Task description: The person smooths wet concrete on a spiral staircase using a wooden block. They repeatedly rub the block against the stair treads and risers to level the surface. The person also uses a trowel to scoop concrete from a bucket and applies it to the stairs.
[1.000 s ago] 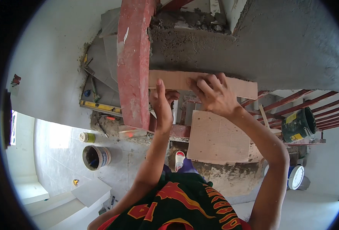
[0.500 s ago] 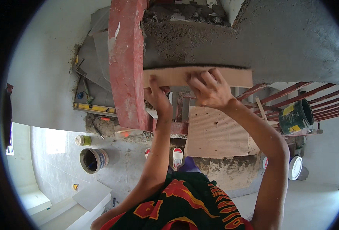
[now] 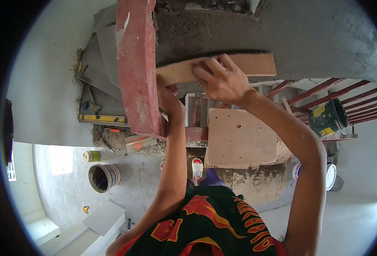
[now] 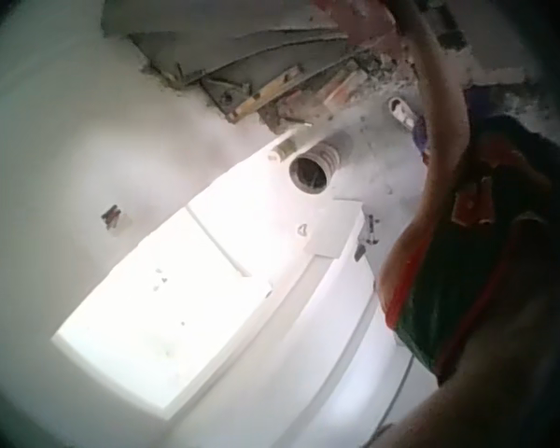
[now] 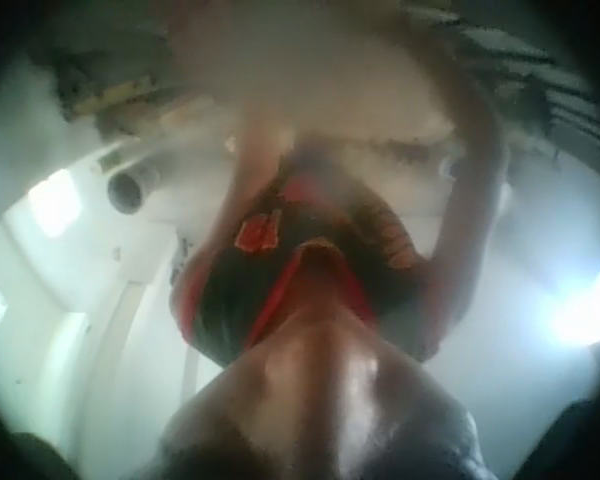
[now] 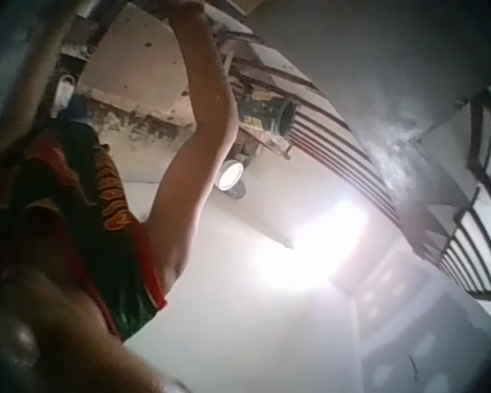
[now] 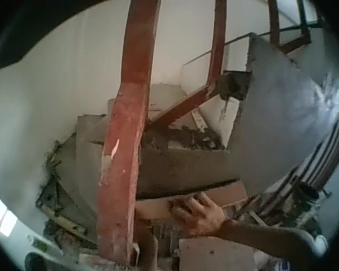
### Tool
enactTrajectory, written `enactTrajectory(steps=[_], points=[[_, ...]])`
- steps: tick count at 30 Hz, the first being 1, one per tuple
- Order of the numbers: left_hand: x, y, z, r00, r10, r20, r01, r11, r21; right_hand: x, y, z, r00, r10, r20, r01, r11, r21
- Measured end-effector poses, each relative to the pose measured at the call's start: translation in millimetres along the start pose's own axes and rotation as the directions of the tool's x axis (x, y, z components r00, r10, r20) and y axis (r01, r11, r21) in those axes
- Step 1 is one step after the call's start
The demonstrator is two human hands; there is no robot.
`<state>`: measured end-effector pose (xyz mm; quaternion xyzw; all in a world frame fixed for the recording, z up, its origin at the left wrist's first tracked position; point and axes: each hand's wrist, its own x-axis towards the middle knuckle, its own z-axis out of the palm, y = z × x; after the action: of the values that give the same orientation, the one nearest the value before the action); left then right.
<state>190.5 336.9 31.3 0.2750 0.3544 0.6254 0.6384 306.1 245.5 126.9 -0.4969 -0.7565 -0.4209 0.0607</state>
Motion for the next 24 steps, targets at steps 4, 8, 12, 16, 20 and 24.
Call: enactTrajectory(steps=[4,8,12,16,20,24], points=[[-5.6,-24.4,-16.6,0.997,-0.062,0.050,0.057,0.993,0.106,-46.8,-21.1,28.2,0.999,0.023,0.042,-0.025,0.999,0.048],[-6.3,-45.6,-31.1,0.997,-0.056,0.061,0.047,0.989,0.143,-58.7,-23.4,40.9,0.999,0.010,0.045,-0.016,0.993,0.120],[-8.1,-17.5,-15.4,0.975,0.202,0.094,-0.208,0.977,0.056,-22.7,-16.3,12.2,0.996,0.093,-0.019,-0.090,0.991,0.103],[17.5,-1.9,-5.4,0.948,0.299,0.111,-0.301,0.954,-0.001,6.0,-13.3,12.1,0.991,0.089,-0.104,-0.084,0.995,0.054],[4.1,-28.3,-21.9,0.997,0.004,0.077,-0.007,1.000,0.031,-32.3,-26.3,35.5,0.997,0.043,-0.062,-0.040,0.998,0.055],[-2.1,-43.3,-33.9,0.993,-0.104,0.063,0.102,0.994,0.028,-49.6,-37.5,48.0,0.997,0.062,0.050,-0.069,0.988,0.137]])
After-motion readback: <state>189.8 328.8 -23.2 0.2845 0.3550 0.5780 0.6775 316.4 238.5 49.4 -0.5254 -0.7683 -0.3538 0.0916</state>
